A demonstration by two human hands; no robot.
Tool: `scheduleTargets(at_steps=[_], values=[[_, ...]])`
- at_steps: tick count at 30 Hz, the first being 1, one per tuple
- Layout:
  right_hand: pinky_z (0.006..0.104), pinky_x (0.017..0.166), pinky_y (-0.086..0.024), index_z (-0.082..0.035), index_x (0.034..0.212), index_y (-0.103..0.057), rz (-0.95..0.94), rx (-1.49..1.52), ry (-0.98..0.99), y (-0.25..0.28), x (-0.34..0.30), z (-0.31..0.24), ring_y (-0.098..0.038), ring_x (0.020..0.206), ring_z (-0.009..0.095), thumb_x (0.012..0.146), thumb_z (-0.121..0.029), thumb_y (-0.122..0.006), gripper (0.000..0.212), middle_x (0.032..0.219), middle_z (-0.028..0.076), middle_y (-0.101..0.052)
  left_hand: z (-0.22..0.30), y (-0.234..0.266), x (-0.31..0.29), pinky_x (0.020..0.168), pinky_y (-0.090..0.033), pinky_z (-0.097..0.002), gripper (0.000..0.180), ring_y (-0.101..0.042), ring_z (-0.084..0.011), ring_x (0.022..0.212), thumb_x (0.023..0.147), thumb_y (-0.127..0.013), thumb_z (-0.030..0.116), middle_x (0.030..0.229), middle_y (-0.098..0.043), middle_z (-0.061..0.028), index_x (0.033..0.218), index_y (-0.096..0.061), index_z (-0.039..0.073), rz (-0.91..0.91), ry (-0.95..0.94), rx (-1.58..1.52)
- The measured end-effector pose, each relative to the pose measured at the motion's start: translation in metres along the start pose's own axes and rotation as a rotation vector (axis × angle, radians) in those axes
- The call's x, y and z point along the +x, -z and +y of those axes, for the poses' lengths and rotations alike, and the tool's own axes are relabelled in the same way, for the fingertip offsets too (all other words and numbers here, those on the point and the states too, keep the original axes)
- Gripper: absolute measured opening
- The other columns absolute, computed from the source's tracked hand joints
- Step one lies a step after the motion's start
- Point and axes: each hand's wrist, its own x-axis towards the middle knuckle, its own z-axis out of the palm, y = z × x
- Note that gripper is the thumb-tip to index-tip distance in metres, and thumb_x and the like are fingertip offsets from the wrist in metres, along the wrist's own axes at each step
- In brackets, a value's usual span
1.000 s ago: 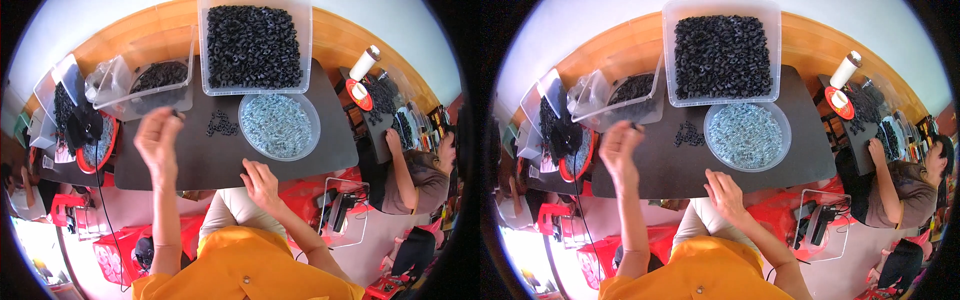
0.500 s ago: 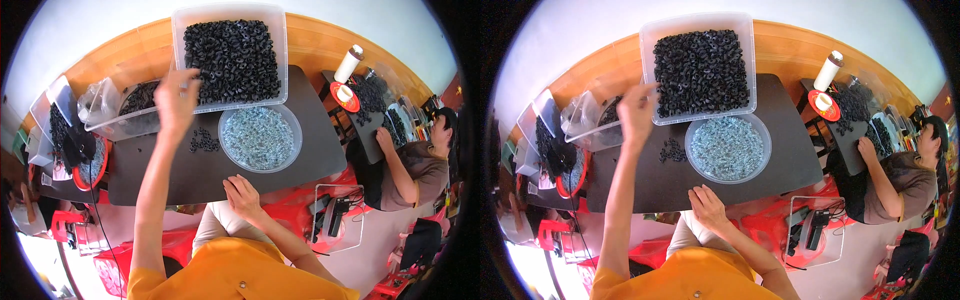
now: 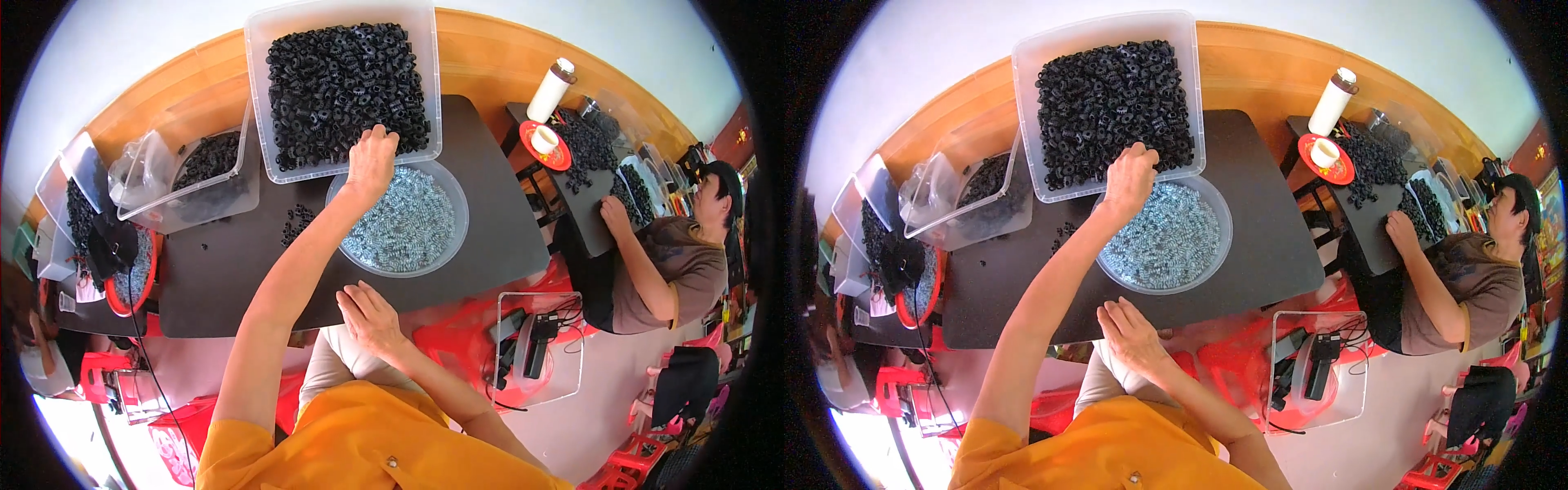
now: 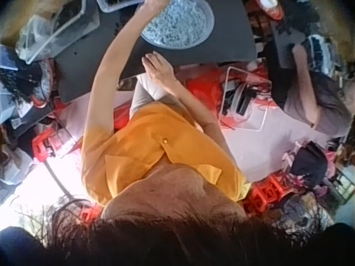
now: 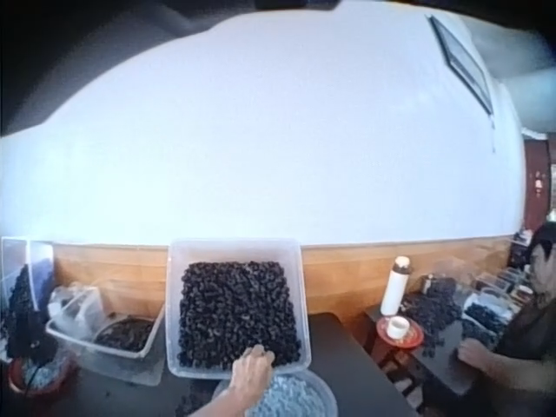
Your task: Assembling small black plastic components by hand at a workbench.
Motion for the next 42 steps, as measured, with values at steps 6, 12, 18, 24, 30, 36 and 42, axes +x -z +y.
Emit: scheduleTargets(at_steps=[6,12,18,24,30,36,42], values=[[0.0332,0.063,-0.052,-0.005,0.099,-0.062,0.09,0.288,-0.08,0.033,0.009,-0.005,-0.06,0.078,0.026,0.068,0.002,-0.065,0.032,0.094,0.009,-0.059,-0.002,0.014,-0.006,0.065,-0.051,-0.0408,0.013,-0.061,-0.0292,0.077,0.069,-0.066,0.003,0.086,-0.054,-0.009,0.081,-0.061,0.006,0.073,0.051,-0.057],[0.0397,0.059,-0.046,-0.005,0.084,-0.062,0.191,0.024,-0.295,0.077,0.056,0.057,-0.056,0.07,0.03,0.074,0.0,-0.063,0.011,0.074,0.01,-0.057,-0.007,0.051,-0.038,0.06,-0.048,-0.0339,0.012,-0.06,-0.0251,0.063,0.067,-0.067,0.001,0.076,-0.059,-0.0098,0.079,-0.063,0.003,0.149,0.18,-0.571],[0.0441,0.067,-0.048,-0.004,0.079,-0.064,-0.125,-0.052,-0.391,0.05,0.084,0.112,-0.058,0.081,0.033,0.073,-0.006,-0.066,0.007,0.084,0.012,-0.059,-0.005,0.089,-0.107,0.058,-0.048,-0.023,0.017,-0.061,-0.0103,0.068,0.074,-0.07,0.001,0.076,-0.063,-0.0057,0.088,-0.062,-0.004,-0.039,0.567,-1.081],[0.037,0.065,-0.05,-0.004,0.073,-0.065,-0.383,0.181,-0.549,0.029,0.096,0.135,-0.064,0.069,0.026,0.069,-0.012,-0.072,0.012,0.073,0.011,-0.065,0.003,0.104,-0.163,0.061,-0.052,-0.0218,0.011,-0.063,-0.0112,0.07,0.08,-0.065,-0.002,0.079,-0.064,-0.0058,0.09,-0.061,-0.002,0.02,0.787,-1.305],[0.0238,0.056,-0.048,-0.001,0.082,-0.067,-0.213,0.696,-0.689,0.041,0.092,0.134,-0.059,0.061,0.009,0.076,-0.004,-0.068,0.007,0.07,0.004,-0.065,0.008,0.105,-0.179,0.062,-0.053,-0.0223,0.012,-0.064,-0.0124,0.071,0.08,-0.066,-0.001,0.081,-0.065,-0.0064,0.091,-0.062,-0.001,0.059,0.825,-1.46],[0.023,0.061,-0.05,0.002,0.088,-0.064,-0.174,0.989,-0.817,0.058,0.088,0.113,-0.06,0.068,0.01,0.081,-0.002,-0.064,0.009,0.076,0.005,-0.063,0.015,0.102,-0.182,0.065,-0.056,-0.0253,0.014,-0.065,-0.0159,0.073,0.08,-0.066,0.0,0.087,-0.066,-0.009,0.093,-0.062,0.001,0.018,0.79,-1.623],[0.0307,0.071,-0.055,-0.001,0.09,-0.062,-0.148,1.219,-0.803,0.072,0.077,0.071,-0.061,0.076,0.014,0.08,0.0,-0.062,0.01,0.084,0.006,-0.061,0.02,0.099,-0.185,0.073,-0.056,-0.0273,0.015,-0.066,-0.0185,0.081,0.082,-0.064,0.0,0.093,-0.066,-0.0099,0.096,-0.062,0.003,-0.034,0.786,-1.936]])
